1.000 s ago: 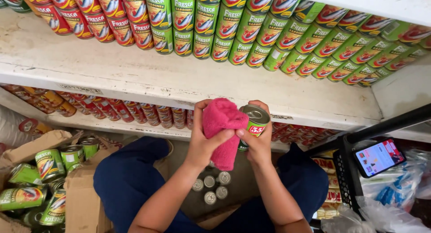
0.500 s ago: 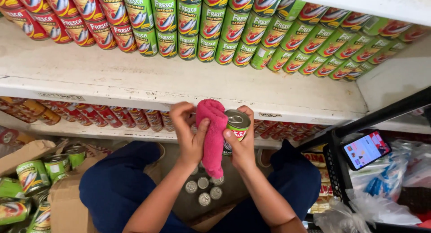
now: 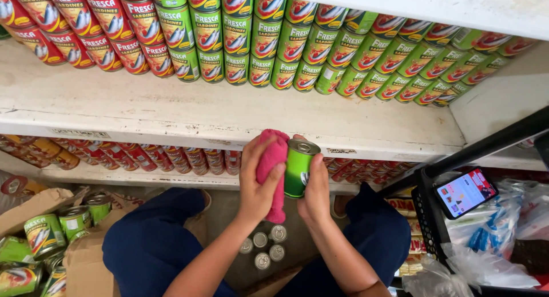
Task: Wiping individual cans with a cloth and organizing them onto store shelves.
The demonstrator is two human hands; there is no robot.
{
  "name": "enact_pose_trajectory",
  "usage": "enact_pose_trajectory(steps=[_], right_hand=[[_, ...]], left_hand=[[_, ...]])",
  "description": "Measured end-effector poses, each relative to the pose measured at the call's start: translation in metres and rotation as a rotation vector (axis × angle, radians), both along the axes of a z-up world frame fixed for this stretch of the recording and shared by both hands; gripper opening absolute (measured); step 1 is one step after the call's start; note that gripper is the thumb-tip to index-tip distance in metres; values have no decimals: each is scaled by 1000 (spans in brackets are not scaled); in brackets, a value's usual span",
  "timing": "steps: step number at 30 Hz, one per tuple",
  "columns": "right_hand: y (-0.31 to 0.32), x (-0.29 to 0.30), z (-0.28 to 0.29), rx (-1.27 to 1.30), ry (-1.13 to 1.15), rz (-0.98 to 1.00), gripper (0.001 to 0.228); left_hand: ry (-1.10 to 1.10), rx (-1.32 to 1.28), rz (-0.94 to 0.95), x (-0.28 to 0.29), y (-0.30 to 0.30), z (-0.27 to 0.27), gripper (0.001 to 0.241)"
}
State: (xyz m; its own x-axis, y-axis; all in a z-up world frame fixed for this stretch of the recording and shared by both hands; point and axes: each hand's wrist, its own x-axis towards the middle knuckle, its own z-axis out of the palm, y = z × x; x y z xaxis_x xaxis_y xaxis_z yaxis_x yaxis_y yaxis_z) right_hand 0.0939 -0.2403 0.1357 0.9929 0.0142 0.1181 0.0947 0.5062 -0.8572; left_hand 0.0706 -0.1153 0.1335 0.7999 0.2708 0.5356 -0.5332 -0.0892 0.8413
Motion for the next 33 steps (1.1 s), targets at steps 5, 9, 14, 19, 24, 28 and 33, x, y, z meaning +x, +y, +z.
enact_pose_trajectory(steps=[5,9,14,19,24,28,33], right_hand=[[-12,2,-9,248,168,156,69],[-19,2,-6,399,105,283,72],[-4,-8,16,20,-46,0,66],[0,-2,9,24,-6,33,61],[-7,-6,-4,73,-91,-3,47],[-11,-1,-11,58,-120,9,53],[-6,-1,-10,-54,-182,13,63]], left_hand=[[-88,204,79,-30,-13,31,54],[-374,526,219,-38,-25,17,44],[-32,84,79,-2,-5,-10,38],[-28,111,173,-25,-10,20,40],[-250,327,193,-26,-16,13,39],[1,75,134,-4,-6,4,40],[-164,222,233,-25,-9,11,39]])
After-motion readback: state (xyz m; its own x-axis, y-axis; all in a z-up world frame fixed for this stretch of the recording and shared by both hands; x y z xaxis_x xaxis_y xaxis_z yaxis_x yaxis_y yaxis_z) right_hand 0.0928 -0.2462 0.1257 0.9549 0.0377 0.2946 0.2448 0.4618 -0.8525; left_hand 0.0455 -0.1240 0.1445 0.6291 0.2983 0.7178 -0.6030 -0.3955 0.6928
